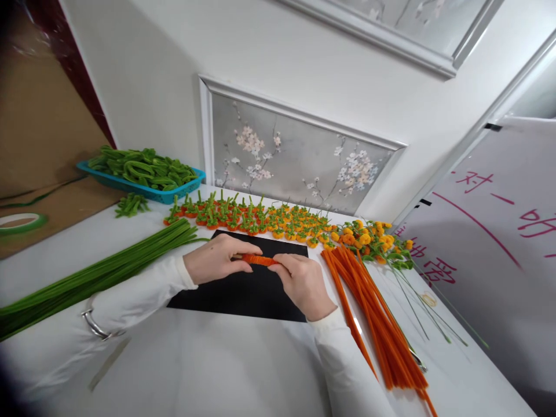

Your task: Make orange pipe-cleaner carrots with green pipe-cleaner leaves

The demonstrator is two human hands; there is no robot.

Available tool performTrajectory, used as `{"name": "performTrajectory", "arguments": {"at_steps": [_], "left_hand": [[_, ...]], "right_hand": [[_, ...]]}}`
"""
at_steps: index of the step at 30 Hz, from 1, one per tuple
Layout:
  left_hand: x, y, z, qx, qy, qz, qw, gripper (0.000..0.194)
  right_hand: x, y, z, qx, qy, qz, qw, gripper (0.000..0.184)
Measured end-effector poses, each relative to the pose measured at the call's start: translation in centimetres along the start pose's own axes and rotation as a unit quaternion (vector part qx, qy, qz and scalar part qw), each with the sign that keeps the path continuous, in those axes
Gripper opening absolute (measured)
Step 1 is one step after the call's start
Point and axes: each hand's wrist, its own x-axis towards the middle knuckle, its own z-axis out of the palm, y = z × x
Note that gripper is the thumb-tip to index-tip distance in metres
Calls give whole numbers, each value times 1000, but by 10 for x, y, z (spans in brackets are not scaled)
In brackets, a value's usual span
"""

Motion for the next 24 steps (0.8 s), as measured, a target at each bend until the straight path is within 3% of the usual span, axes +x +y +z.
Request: {"name": "performTrajectory", "arguments": {"at_steps": [3, 7, 11, 16, 19, 24], "left_hand": [[0, -1, -12, -52, -30, -43, 997, 42], [-1, -1, -21, -18, -43, -55, 997, 29], [0, 9, -11, 46, -21, -16, 999, 35], [1, 17, 3, -8, -42, -11, 999, 26], [1, 15, 4, 3, -33, -15, 999, 19], [0, 11, 3, 29, -27, -14, 999, 21]], "right_hand": [[-1, 6, -1, -10, 27, -8, 1000, 20], [-1, 5, -1, -19, 28, -10, 999, 18], [0, -6, 3, -26, 15, -23, 999, 17], [1, -16, 4, -18, -12, -37, 999, 16], [1, -14, -1, 5, -28, -22, 999, 21], [1, -7, -6, -4, -37, -19, 999, 14]]}}
